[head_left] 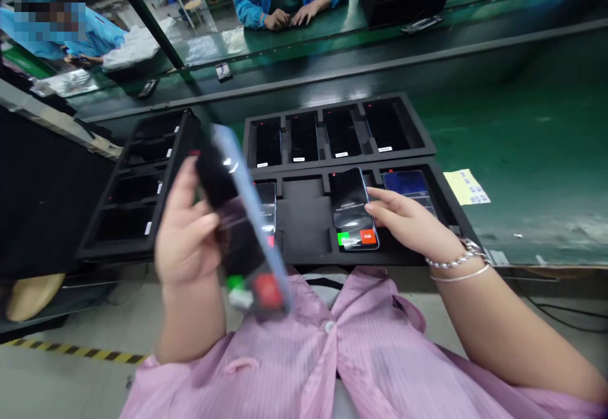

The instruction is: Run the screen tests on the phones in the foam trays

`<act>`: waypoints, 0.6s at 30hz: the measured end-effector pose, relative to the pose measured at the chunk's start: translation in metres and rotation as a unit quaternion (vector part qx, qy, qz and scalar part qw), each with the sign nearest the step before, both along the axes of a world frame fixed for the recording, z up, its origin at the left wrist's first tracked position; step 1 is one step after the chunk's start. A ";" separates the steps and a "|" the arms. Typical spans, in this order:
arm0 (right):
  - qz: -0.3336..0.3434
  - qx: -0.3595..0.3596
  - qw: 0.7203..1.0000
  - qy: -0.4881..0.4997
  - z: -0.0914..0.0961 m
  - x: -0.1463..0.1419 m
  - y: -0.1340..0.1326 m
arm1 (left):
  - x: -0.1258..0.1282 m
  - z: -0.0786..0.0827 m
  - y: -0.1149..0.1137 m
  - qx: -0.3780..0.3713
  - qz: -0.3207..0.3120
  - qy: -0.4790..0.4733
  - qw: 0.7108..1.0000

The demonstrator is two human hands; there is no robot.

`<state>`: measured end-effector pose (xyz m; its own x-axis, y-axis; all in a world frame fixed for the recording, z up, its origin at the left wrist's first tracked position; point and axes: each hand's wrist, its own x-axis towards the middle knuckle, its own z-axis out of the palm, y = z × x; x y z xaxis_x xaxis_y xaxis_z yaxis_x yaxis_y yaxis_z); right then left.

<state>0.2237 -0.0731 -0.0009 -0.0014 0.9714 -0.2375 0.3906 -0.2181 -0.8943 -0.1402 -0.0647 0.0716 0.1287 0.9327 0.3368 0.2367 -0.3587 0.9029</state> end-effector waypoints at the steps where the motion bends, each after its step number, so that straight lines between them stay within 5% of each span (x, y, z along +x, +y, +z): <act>1: 0.012 0.022 0.999 -0.036 0.006 0.003 -0.008 | 0.009 -0.008 0.014 -0.036 -0.017 -0.010 0.999; 5: -0.017 0.167 0.967 -0.193 0.032 0.026 -0.042 | 0.042 -0.041 0.053 -0.246 -0.106 -0.009 0.963; 9: -0.001 0.287 0.914 -0.285 0.038 0.050 -0.069 | 0.062 -0.055 0.064 -0.279 -0.134 0.136 0.941; 14: 0.050 0.342 0.880 -0.326 0.006 0.050 -0.090 | 0.063 -0.046 0.041 -0.081 -0.033 0.405 0.910; 18: 0.084 0.350 0.876 -0.319 -0.013 0.031 -0.098 | 0.043 -0.045 -0.004 0.140 -0.049 0.382 0.912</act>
<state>0.2548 -0.1713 -0.0137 -0.2433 0.8780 0.4123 0.8342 0.4063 -0.3729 -0.0968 -0.0687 0.0262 0.5042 0.7947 0.3381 0.7120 -0.6040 0.3579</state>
